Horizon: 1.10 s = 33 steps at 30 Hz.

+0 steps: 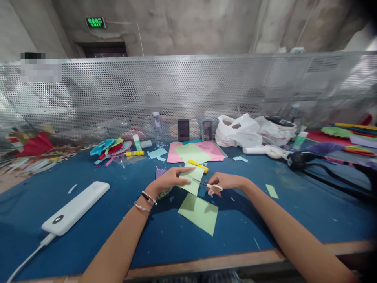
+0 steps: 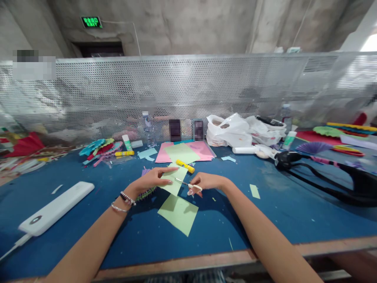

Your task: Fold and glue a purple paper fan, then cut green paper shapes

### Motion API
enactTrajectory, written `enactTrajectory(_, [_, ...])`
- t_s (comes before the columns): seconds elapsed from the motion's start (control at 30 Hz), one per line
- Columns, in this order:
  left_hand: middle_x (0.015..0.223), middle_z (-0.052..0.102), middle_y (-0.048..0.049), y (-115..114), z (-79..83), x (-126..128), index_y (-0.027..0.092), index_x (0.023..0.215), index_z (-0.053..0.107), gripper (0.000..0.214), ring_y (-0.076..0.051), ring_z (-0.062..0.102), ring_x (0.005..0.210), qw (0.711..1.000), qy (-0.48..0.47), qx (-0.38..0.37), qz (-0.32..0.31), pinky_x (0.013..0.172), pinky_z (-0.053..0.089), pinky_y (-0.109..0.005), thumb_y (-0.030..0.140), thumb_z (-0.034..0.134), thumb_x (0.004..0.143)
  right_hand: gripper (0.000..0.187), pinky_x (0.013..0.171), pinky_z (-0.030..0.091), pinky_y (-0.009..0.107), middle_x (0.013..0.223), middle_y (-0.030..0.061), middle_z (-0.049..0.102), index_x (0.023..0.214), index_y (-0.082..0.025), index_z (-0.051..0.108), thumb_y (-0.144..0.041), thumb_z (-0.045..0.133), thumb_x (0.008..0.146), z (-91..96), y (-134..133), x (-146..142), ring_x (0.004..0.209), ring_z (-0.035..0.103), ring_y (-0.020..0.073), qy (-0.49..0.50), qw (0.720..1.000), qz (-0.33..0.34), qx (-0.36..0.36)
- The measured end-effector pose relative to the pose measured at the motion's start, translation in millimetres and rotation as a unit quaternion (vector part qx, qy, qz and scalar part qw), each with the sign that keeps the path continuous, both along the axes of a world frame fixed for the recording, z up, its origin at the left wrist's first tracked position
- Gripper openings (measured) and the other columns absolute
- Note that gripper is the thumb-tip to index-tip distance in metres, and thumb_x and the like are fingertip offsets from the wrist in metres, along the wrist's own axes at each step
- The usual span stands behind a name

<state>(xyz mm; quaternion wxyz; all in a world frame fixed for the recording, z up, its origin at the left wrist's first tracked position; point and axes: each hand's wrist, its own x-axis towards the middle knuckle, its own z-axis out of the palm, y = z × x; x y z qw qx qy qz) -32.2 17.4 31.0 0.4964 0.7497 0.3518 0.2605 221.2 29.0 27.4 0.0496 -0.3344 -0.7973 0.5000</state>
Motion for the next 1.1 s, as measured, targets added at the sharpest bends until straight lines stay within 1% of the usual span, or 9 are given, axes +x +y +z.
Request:
enactTrajectory(0.23, [0.118, 0.058, -0.0075, -1, 1.4, 0, 0.023, 0.13, 0.045, 0.064, -0.02, 0.051, 0.095, 1.0, 0.006, 0.007, 0.007, 0.078, 0.04, -0.031, 0.033, 0.066, 0.07, 0.03, 0.05, 0.036, 0.02, 0.052, -0.0024, 0.054, 0.068, -0.012, 0.064, -0.041, 0.067, 0.066, -2.3, 2, 0, 0.05, 0.05, 0.0078, 0.002, 1.0, 0.008, -0.007])
enactTrajectory(0.4, [0.124, 0.055, -0.007, -1, 1.4, 0, 0.024, 0.13, 0.045, 0.064, -0.019, 0.052, 0.093, 1.0, 0.01, 0.005, 0.01, 0.076, 0.04, -0.029, 0.032, 0.066, 0.07, 0.028, 0.051, 0.037, 0.019, 0.054, -0.0024, 0.055, 0.072, -0.012, 0.065, -0.04, 0.067, 0.066, -3.7, 3, 1, 0.051, 0.051, 0.008, 0.007, 1.0, 0.014, -0.005])
enactTrajectory(0.7, [0.128, 0.052, -0.0064, -2, 2.6, 0, 0.025, 0.13, 0.045, 0.065, -0.018, 0.052, 0.092, 1.0, 0.01, -0.003, 0.014, 0.073, 0.04, -0.028, 0.032, 0.067, 0.069, 0.03, 0.052, 0.038, 0.02, 0.055, -0.0027, 0.055, 0.071, -0.012, 0.064, -0.042, 0.067, 0.065, -2.6, 2, 1, 0.051, 0.051, 0.008, 0.006, 1.0, 0.013, -0.011])
enactTrajectory(0.8, [0.128, 0.052, -0.0065, -1, 0.8, 0, 0.025, 0.13, 0.044, 0.065, -0.018, 0.052, 0.093, 1.0, 0.001, -0.011, 0.01, 0.075, 0.04, -0.028, 0.032, 0.067, 0.07, 0.031, 0.052, 0.038, 0.02, 0.054, -0.0027, 0.055, 0.072, -0.012, 0.065, -0.042, 0.067, 0.065, -2.1, 2, 1, 0.05, 0.051, 0.0081, 0.003, 1.0, 0.01, -0.011])
enactTrajectory(0.97, [0.12, 0.058, -0.0073, 0, -5.9, 6, 0.024, 0.13, 0.045, 0.065, -0.018, 0.055, 0.089, 0.999, -0.01, -0.035, -0.009, 0.076, 0.042, -0.03, 0.031, 0.067, 0.069, 0.032, 0.049, 0.036, 0.019, 0.054, -0.002, 0.056, 0.072, -0.012, 0.066, -0.043, 0.068, 0.064, -2.2, 1, 0, 0.05, 0.052, 0.0082, -0.005, 1.0, 0.007, -0.011])
enactTrajectory(1.1, [0.123, 0.055, -0.0068, -1, -8.5, 10, 0.025, 0.13, 0.044, 0.066, -0.017, 0.055, 0.092, 0.999, -0.02, -0.041, -0.007, 0.078, 0.043, -0.031, 0.031, 0.067, 0.069, 0.031, 0.05, 0.036, 0.019, 0.055, -0.0019, 0.056, 0.071, -0.012, 0.065, -0.043, 0.067, 0.066, -3.1, 1, -1, 0.051, 0.052, 0.0083, -0.003, 1.0, 0.008, -0.009])
